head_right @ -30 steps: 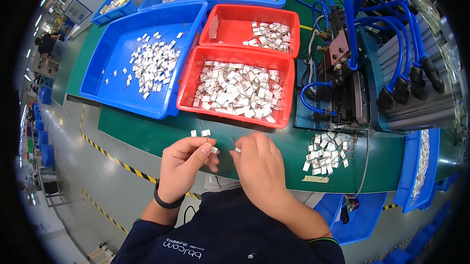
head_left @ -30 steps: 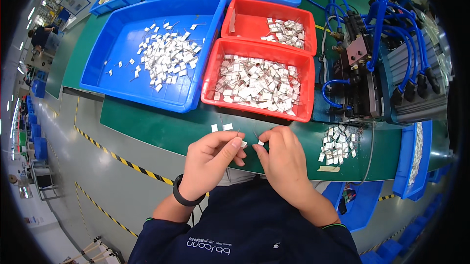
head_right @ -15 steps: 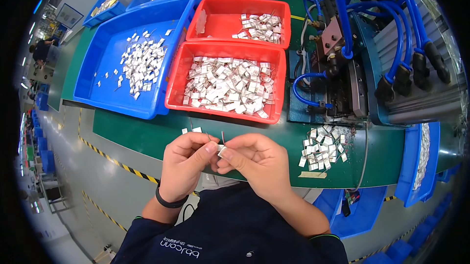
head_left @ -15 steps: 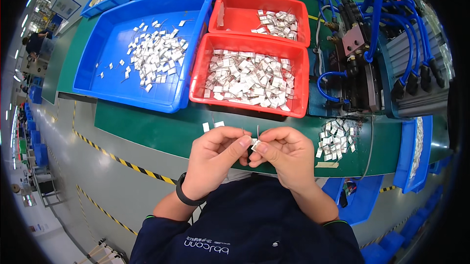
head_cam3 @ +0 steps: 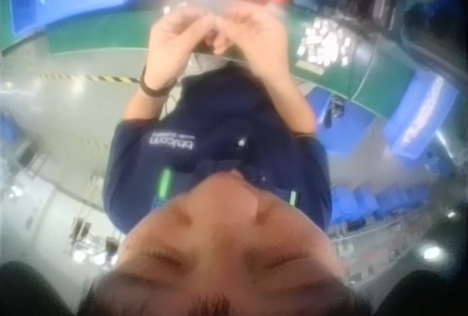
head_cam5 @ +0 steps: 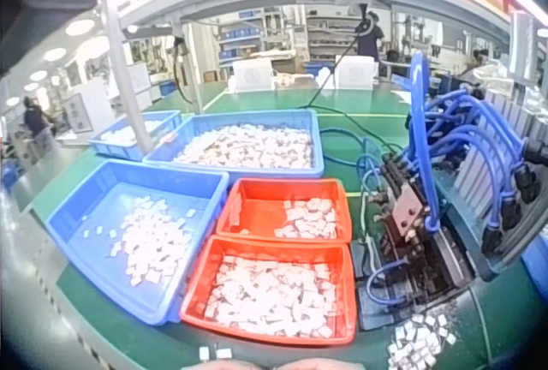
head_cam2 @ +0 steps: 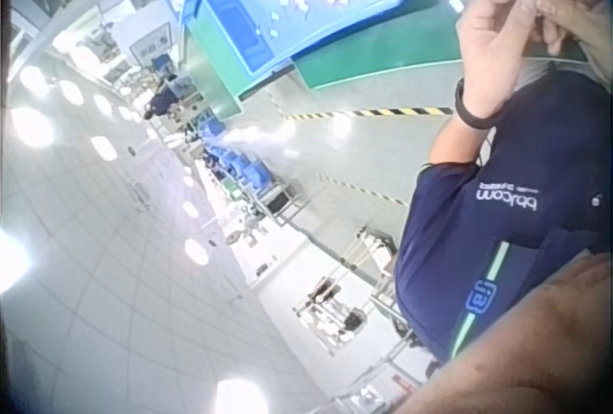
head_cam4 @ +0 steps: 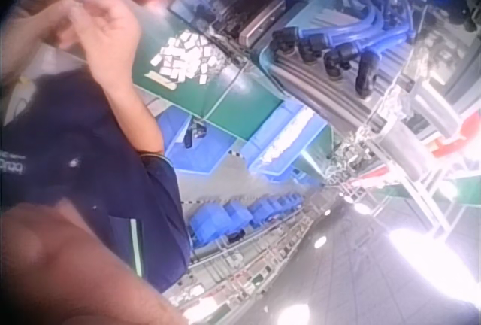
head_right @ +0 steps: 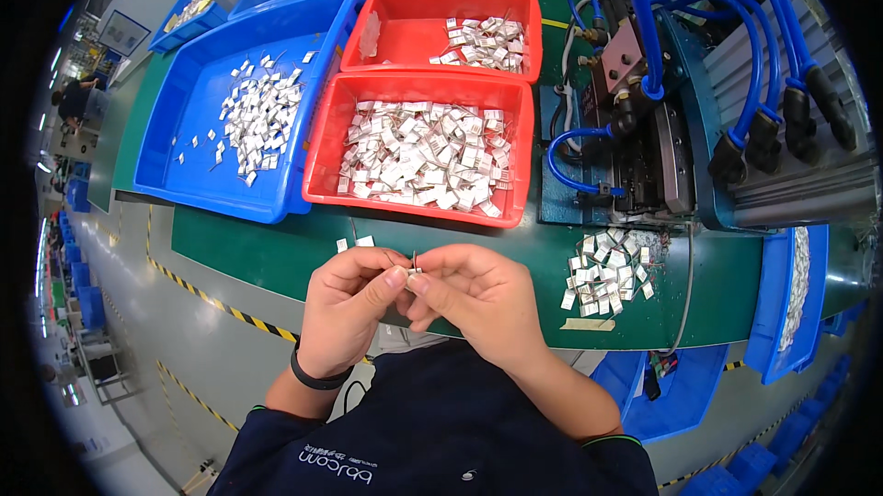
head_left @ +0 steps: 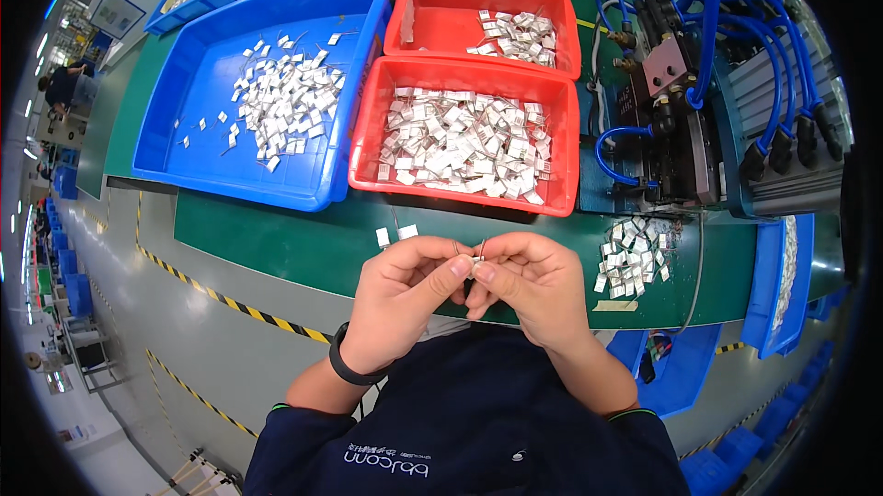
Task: The person assembles small white rectangular electronic components by hand at a factory workstation. They pick up individual units, attach thin wires, and place the finished items into red and blue plastic bins. The process is repetitive and performed one unit at a time.
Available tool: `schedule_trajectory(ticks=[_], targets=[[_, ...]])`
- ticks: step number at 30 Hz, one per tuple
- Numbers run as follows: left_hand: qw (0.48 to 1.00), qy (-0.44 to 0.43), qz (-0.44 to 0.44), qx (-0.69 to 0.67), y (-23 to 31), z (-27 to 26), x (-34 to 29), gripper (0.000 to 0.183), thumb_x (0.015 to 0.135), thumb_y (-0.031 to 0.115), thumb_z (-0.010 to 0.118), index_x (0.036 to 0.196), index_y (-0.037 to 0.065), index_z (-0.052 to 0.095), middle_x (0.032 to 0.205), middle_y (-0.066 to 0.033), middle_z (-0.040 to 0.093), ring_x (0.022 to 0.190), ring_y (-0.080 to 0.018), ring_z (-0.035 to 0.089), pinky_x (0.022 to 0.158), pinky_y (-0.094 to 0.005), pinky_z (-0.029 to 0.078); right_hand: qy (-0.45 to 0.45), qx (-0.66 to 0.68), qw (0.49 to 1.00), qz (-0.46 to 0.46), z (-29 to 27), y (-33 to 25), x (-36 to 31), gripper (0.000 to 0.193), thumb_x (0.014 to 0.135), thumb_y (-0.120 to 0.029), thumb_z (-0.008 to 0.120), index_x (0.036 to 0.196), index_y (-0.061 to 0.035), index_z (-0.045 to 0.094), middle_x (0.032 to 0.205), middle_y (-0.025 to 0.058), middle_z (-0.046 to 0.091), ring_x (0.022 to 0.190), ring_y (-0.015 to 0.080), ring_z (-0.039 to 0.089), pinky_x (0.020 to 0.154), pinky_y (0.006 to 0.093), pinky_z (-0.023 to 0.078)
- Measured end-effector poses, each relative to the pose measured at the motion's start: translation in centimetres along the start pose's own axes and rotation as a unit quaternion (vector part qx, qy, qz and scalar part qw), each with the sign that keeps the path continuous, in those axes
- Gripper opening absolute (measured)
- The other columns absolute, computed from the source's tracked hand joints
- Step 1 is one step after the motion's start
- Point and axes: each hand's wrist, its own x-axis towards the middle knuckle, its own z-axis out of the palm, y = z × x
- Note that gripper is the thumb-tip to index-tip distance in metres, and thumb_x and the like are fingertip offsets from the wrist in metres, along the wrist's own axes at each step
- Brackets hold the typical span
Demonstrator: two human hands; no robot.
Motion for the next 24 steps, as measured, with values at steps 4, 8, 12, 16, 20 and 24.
schedule_trajectory(ticks=[4, 8, 12, 16, 20, 24], targets=[[0.998, 0.012, 0.043, 0.035, -0.5, -0.2, 0.1, 0.013, 0.092, 0.005, 0.061, 0.101, -0.003, 0.062, 0.095, -0.007, 0.063, 0.083, -0.0107, 0.061, 0.072, -0.0229, 0.05, 0.038, -0.052, 0.998, -0.015, 0.5, -0.1, -0.3, 0.019, 0.091, -0.002, 0.061, 0.106, 0.0075, 0.057, 0.094, 0.0157, 0.067, 0.082, 0.0176, 0.068, 0.072, 0.0274, 0.057], [0.986, 0.033, 0.101, 0.127, -0.6, 0.1, -0.1, 0.014, 0.091, 0.002, 0.061, 0.102, -0.006, 0.061, 0.103, -0.0095, 0.06, 0.087, -0.0132, 0.062, 0.076, -0.0245, 0.052, 0.074, -0.097, 0.99, -0.069, 1.3, 0.1, -0.5, 0.017, 0.09, 0.0, 0.061, 0.105, 0.007, 0.058, 0.093, 0.0146, 0.068, 0.085, 0.0174, 0.068, 0.074, 0.027, 0.057], [0.989, 0.018, 0.093, 0.111, -0.3, 0.2, -0.2, 0.014, 0.091, 0.001, 0.061, 0.103, -0.006, 0.061, 0.104, -0.0109, 0.059, 0.089, -0.0144, 0.063, 0.077, -0.0252, 0.052, 0.09, -0.166, 0.976, -0.109, 1.4, 0.4, -0.7, 0.015, 0.088, 0.001, 0.064, 0.1, 0.0065, 0.06, 0.088, 0.012, 0.069, 0.083, 0.0161, 0.069, 0.071, 0.0259, 0.057], [0.991, 0.009, 0.093, 0.099, 0.2, 0.4, -0.1, 0.014, 0.091, 0.001, 0.061, 0.103, -0.006, 0.061, 0.105, -0.0101, 0.058, 0.089, -0.0143, 0.063, 0.079, -0.0259, 0.052, 0.121, -0.356, 0.897, -0.231, 1.6, 0.6, -0.7, 0.014, 0.08, 0.0, 0.071, 0.092, 0.003, 0.063, 0.083, 0.011, 0.069, 0.072, 0.0159, 0.069, 0.063, 0.025, 0.056], [0.99, 0.008, 0.112, 0.087, -0.6, -0.2, -0.1, 0.013, 0.09, 0.0, 0.061, 0.102, -0.005, 0.061, 0.105, -0.0086, 0.056, 0.089, -0.0135, 0.062, 0.08, -0.0255, 0.051, 0.129, -0.521, 0.759, -0.367, 2.0, 0.1, -0.4, 0.019, 0.073, -0.001, 0.076, 0.087, -0.0009, 0.064, 0.078, 0.0112, 0.067, 0.064, 0.02, 0.067, 0.056, 0.0264, 0.054], [0.983, 0.027, 0.132, 0.125, -0.4, 0.0, -0.3, 0.013, 0.088, 0.0, 0.063, 0.101, -0.003, 0.063, 0.103, -0.0079, 0.057, 0.089, -0.0123, 0.06, 0.077, -0.0243, 0.05, 0.122, -0.569, 0.692, -0.427, 2.0, 0.0, -0.4, 0.022, 0.069, 0.001, 0.076, 0.086, -0.0023, 0.064, 0.078, 0.0088, 0.066, 0.064, 0.0208, 0.065, 0.054, 0.0279, 0.052]])
